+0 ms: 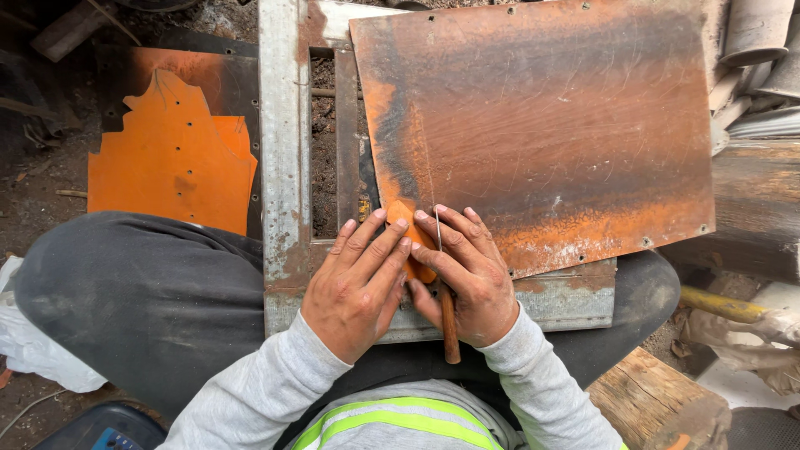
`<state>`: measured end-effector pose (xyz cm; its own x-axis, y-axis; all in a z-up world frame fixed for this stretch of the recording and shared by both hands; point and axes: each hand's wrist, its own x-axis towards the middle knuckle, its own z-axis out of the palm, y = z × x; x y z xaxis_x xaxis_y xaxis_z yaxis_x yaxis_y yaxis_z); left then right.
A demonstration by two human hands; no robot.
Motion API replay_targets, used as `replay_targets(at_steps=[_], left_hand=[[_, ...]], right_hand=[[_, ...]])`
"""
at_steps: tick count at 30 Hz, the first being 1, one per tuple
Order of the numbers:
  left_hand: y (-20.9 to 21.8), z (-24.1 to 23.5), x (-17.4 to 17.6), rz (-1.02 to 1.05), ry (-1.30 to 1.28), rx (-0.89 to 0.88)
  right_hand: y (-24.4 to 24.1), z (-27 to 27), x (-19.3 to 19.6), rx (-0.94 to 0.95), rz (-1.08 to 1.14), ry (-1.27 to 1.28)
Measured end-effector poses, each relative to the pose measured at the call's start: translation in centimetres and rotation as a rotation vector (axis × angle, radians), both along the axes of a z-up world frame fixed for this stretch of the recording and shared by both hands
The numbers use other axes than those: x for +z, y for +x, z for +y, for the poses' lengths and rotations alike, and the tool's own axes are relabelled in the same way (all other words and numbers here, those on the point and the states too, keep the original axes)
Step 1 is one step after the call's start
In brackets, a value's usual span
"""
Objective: The person uses a small knife to carve and shape the edges of an orange leather piece placed on a metal board on their lap. They repeatedly adjust the piece and refine the curved edges by hand.
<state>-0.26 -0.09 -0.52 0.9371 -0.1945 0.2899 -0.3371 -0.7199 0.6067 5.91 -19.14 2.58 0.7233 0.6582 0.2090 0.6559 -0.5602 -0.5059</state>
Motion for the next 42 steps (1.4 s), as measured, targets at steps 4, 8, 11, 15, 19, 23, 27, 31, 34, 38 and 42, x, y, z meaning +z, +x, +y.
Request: replay_targets(at_steps=[4, 8, 11, 15, 19, 23, 27, 31, 34, 38, 42], left_hand=[[0.1, -0.5, 0.0, -0.018, 0.042, -0.020], [0.2, -1.1, 0.0, -0.028, 0.076, -0.038], [0.3, -1.1, 0.1, -0.024, 0.068, -0.033], [0.5, -1.1, 0.4, -0.037, 0.047, -0.003], [0.6, -1.1, 0.4, -0.034, 0.051, -0.003], [0.5, -1.0, 0.3, -0.014, 0.025, -0.013], [0.5, -1.0, 0.4, -0.003, 0.021, -0.017], [0.5, -1.0, 0.4, 0.003, 0.018, -0.018], [0.5, -1.1, 0.3, -0.001, 0.019, -0.014], [0.6, -1.1, 0.2, 0.001, 0.029, -0.018], [0.6, -1.2, 0.2, 0.003, 0.027, -0.015]], right_hand=[[0.4, -0.9, 0.2, -0.030, 0.086, 0.105], [1.3, -1.8, 0.2, -0.175, 0.306, 0.338], [3.0, -1.2, -0.1, -0.155, 0.465, 0.483], [5.4, -0.1, -0.5, -0.042, 0.482, 0.473], [6.1, 0.2, -0.9, -0.073, 0.500, 0.425], [5.8, 0.4, -1.1, -0.139, 0.594, 0.477], [6.0, 0.4, -0.3, -0.060, 0.503, 0.407], [6.2, 0.4, -0.1, -0.035, 0.477, 0.381], [6.4, 0.4, -0.4, -0.018, 0.496, 0.399], [6.4, 0.5, -0.4, -0.005, 0.488, 0.406], [6.4, 0.6, -0.1, 0.007, 0.471, 0.393]])
